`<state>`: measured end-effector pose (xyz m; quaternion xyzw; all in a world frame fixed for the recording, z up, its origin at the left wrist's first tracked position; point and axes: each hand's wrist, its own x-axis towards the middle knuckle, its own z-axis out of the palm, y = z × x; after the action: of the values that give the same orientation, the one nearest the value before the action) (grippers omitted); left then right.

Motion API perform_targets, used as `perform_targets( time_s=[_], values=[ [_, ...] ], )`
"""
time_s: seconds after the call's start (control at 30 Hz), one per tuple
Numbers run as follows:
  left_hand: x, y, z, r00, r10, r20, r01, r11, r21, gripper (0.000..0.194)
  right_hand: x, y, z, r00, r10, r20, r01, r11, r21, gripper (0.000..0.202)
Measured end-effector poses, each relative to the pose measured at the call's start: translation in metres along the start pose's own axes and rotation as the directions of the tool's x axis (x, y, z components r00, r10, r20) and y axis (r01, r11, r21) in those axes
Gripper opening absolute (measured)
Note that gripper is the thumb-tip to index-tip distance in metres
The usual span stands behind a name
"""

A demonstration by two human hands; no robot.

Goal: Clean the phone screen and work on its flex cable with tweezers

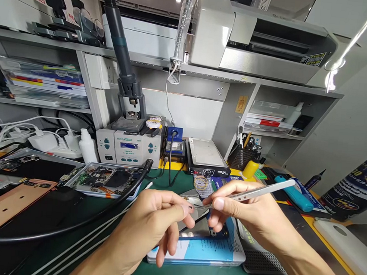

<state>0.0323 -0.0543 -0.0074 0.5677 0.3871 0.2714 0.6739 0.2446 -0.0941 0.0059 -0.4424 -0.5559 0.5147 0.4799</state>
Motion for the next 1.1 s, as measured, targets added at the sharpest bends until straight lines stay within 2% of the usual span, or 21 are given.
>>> perform_targets(
  time_s=[0.13,0.33,0.6,0.9,1.1],
  values=[
    [0.0014,-0.0007,-0.0014,0.999,0.034,-0.006,-0.035,0.997,-0.075,0.022,0.0006,-0.0001,0.0006,1.0,0.003,-0.011,-0.003,1.0,0.001,0.021],
    [0.0008,-0.0012,-0.0012,0.999,0.035,0.01,-0.034,0.996,-0.079,0.02,0.0028,0.0005,0.0001,1.0,0.018,-0.016,-0.018,1.0,-0.006,0.022],
    [0.002,-0.001,-0.0012,1.0,0.012,0.027,-0.011,0.999,-0.05,0.033,0.0026,0.0009,0.0019,0.999,0.032,-0.022,-0.031,0.999,0.018,0.023],
    [0.0021,-0.0025,-0.0016,0.998,-0.011,0.068,0.024,0.981,-0.193,0.025,0.0009,-0.0012,0.0024,1.0,-0.019,-0.014,0.019,1.0,0.011,0.019],
    [0.003,-0.0021,-0.0022,0.997,-0.011,0.083,0.027,0.982,-0.19,0.028,-0.0013,-0.0005,0.0025,1.0,-0.026,-0.005,0.026,1.0,0.013,0.017]
  ],
)
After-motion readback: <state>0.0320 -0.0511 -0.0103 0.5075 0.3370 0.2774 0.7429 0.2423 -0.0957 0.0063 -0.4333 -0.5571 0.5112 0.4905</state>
